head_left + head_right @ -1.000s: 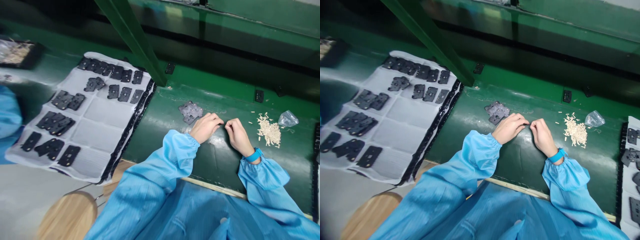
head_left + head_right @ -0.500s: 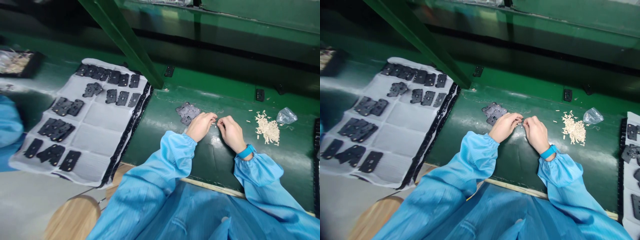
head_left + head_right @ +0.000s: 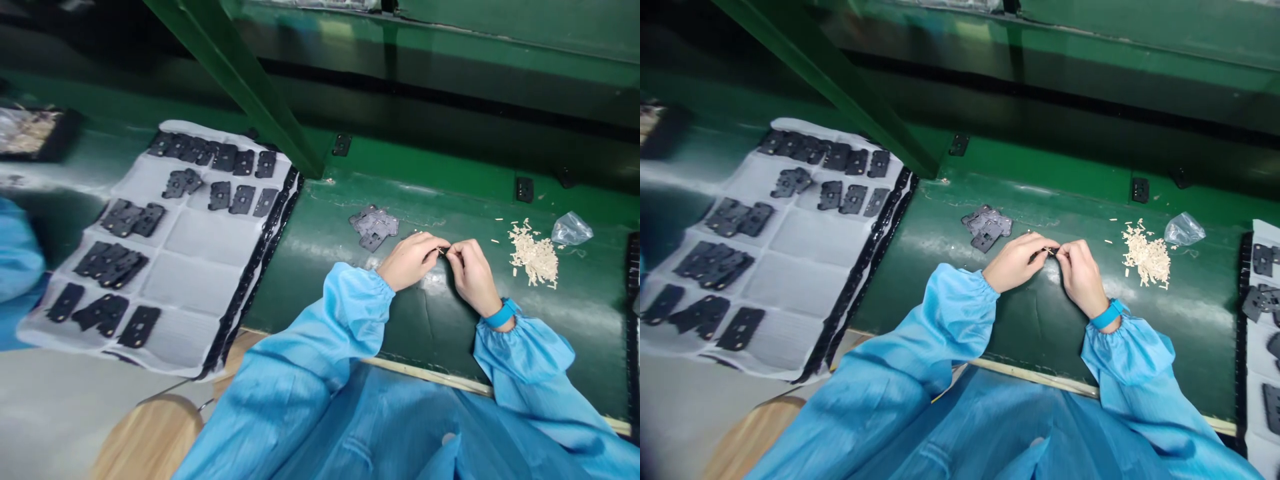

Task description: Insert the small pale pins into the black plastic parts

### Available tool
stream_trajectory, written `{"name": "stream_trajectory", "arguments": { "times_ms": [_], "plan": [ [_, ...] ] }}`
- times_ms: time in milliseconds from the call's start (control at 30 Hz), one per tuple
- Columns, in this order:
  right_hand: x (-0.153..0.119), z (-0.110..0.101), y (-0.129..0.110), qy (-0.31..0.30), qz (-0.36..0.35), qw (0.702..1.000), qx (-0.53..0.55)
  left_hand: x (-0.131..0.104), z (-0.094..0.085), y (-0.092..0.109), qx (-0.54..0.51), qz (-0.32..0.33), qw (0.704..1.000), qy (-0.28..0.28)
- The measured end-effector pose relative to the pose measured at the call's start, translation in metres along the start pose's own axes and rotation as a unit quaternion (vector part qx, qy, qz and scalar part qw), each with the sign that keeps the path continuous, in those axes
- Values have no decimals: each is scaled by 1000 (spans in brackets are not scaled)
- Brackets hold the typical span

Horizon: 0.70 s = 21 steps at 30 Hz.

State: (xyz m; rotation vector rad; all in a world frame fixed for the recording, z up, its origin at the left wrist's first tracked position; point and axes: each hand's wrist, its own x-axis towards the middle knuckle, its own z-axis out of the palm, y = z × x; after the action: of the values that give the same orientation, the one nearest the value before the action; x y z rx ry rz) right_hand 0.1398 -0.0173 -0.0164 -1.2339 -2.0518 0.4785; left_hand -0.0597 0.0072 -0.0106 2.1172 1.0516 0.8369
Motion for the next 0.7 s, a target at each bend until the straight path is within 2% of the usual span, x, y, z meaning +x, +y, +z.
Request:
{"name": "stream_trajectory", "arguments": {
  "times_ms": [167,367,467,533,567,633,700],
  "plan": [
    [0,1,1,2,0,1000,4,2,-3,-3,-39,-14,999,25],
    [0,-1,0,40,-1,999,3,-2,-11,-11,53,-37,997,44],
    [-1,-2,-1,47,-8,999,2,-3,-12,-7,65,-46,995,66],
    [-1,-2,-2,54,-16,998,0,-1,-10,-2,24,-58,995,76],
    [-2,-3,-3,60,-21,998,-2,0,-9,1,-16,-70,995,67],
    [-2,-4,-4,76,-35,996,-11,2,-5,6,-134,-114,984,3],
    [-3,-6,-4,94,-53,994,-26,4,-2,10,-257,-163,949,-82]
  ]
}}
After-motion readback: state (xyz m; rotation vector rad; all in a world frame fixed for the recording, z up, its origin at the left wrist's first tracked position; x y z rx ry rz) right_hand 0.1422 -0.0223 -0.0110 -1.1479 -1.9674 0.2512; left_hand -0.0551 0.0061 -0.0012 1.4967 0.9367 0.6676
